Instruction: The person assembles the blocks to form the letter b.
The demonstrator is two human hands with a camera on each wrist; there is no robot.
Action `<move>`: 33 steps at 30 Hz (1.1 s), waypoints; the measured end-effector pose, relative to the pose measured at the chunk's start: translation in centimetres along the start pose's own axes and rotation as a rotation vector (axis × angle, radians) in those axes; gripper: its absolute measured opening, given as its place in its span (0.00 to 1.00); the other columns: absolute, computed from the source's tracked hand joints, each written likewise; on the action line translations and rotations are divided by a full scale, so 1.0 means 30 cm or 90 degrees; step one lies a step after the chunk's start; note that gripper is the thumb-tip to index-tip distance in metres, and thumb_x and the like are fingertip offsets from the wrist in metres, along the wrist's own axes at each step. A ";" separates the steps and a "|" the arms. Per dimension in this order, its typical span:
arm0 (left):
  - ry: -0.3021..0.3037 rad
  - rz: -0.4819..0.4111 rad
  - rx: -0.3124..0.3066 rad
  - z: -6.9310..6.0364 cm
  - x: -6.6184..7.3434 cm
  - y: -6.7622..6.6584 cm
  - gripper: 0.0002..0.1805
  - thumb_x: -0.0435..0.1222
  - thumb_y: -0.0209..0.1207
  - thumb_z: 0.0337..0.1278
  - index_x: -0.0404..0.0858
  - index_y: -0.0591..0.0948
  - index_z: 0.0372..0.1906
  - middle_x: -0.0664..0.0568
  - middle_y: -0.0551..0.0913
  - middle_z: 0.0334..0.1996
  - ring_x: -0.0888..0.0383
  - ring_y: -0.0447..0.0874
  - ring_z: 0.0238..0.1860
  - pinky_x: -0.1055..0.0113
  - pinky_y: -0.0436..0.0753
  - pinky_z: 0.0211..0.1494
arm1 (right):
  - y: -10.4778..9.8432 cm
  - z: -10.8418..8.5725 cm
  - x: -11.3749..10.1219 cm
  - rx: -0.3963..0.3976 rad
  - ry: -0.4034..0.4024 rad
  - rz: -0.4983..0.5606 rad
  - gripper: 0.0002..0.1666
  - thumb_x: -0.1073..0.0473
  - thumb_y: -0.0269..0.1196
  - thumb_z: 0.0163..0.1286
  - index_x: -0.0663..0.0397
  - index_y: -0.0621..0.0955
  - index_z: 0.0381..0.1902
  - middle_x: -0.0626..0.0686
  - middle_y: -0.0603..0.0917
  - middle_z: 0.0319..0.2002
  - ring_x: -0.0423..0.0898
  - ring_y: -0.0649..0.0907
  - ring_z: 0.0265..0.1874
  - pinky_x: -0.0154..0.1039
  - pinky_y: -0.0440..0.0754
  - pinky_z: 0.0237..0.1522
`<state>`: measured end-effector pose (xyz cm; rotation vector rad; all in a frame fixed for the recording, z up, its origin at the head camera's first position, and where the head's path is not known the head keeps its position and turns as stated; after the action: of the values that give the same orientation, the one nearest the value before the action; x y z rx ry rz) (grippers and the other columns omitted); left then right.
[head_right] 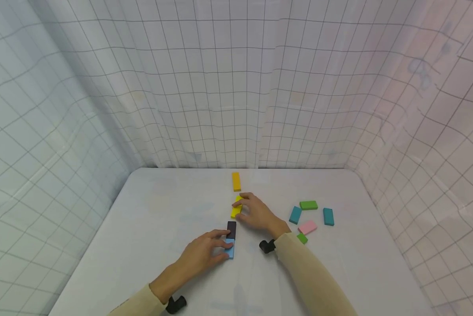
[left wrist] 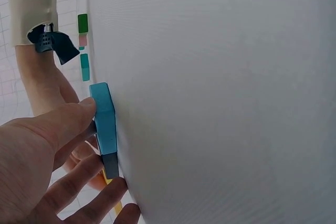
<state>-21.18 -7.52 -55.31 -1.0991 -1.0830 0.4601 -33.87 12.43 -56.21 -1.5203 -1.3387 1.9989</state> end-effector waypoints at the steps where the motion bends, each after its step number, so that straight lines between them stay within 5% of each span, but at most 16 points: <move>1: 0.001 -0.002 0.000 0.000 0.000 0.000 0.17 0.45 0.82 0.71 0.50 0.98 0.61 0.51 0.87 0.78 0.44 0.90 0.75 0.45 0.94 0.71 | 0.001 0.001 -0.002 -0.002 -0.004 0.004 0.21 0.54 0.75 0.83 0.46 0.91 0.70 0.62 0.73 0.88 0.66 0.74 0.88 0.70 0.73 0.89; 33: 0.009 -0.003 0.007 -0.004 0.003 -0.006 0.17 0.44 0.81 0.71 0.50 0.98 0.61 0.51 0.87 0.78 0.44 0.91 0.73 0.46 0.95 0.69 | 0.016 0.016 -0.035 -0.052 -0.034 0.024 0.21 0.55 0.73 0.85 0.46 0.91 0.71 0.60 0.74 0.89 0.65 0.72 0.90 0.68 0.70 0.91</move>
<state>-21.05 -7.58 -55.11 -1.0878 -1.0694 0.4538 -33.72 11.21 -55.96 -1.5486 -1.4386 2.0448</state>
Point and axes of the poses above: each hand's wrist, its own z-axis towards the middle knuckle, its own y-axis out of the palm, x = y × z, the point moved 5 cm from there along z, towards the middle knuckle
